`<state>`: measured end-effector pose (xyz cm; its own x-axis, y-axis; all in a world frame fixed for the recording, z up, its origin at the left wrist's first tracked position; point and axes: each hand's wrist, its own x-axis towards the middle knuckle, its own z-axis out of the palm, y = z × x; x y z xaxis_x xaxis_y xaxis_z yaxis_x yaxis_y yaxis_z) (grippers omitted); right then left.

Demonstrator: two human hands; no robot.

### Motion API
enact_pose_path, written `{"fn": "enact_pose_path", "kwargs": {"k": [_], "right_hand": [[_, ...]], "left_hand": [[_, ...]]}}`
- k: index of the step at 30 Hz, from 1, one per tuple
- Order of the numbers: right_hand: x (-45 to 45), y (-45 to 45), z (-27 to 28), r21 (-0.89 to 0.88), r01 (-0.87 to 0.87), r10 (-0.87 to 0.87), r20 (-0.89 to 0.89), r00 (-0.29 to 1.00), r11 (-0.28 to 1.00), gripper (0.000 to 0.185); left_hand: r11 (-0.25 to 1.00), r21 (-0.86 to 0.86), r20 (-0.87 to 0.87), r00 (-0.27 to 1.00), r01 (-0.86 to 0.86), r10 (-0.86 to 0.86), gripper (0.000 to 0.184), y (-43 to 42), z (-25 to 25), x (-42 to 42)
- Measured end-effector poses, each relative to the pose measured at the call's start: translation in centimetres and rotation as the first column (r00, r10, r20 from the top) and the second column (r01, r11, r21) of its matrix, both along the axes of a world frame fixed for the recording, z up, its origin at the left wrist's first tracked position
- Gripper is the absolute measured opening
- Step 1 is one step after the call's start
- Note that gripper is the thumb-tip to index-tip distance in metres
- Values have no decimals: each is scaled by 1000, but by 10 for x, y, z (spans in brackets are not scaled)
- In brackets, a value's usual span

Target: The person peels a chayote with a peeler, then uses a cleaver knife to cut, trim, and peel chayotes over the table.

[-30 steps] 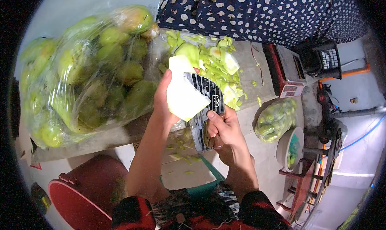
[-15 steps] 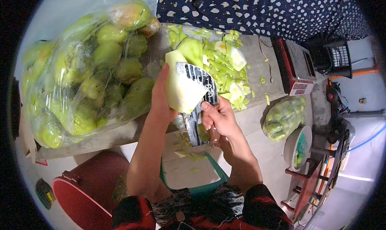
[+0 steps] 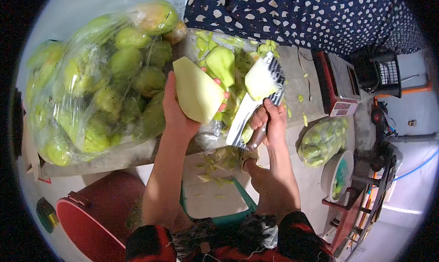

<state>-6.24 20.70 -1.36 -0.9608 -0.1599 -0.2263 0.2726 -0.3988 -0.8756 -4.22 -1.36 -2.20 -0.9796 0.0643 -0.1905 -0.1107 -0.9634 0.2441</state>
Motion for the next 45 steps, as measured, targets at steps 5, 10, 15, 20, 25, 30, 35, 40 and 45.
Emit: {"fn": "enact_pose_path", "kwargs": {"k": [5, 10, 15, 20, 25, 30, 35, 40, 45], "right_hand": [[-4, -1, -5, 459, 153, -11, -298, 955, 875, 16], [-3, -5, -4, 446, 308, -109, -417, 902, 840, 18], [-4, 3, 4, 407, 433, -214, -481, 850, 804, 20], [-1, 15, 4, 277, 581, -282, -667, 689, 765, 14], [28, 12, -2, 487, 757, 306, -871, 384, 435, 18], [25, -10, 13, 363, 691, 336, -924, 181, 625, 19], [14, 14, -6, 403, 791, 84, -907, 413, 461, 19], [4, 38, -14, 388, 753, -102, -853, 512, 532, 20], [1, 46, -2, 401, 746, -130, -831, 540, 532, 13]], "left_hand": [[988, 125, -20, 996, 88, -86, 60, -1, 6, 3], [986, 100, -46, 991, 133, -129, 60, -1, 9, 7], [982, 33, -98, 978, 186, -182, 61, -6, 9, 17], [704, -707, 5, 995, 73, -97, 52, -14, 35, 32], [181, -926, -329, 943, -332, 44, 54, -7, 36, 38], [-68, -923, -373, 924, -379, -84, 62, -14, 50, 43], [493, -864, -3, 980, -103, 199, 66, -53, 83, 82], [290, -864, -77, 678, -411, 731, 68, -148, 111, 230], [23, -1000, 19, 200, -16, 980, 62, -216, 76, 416]]}}
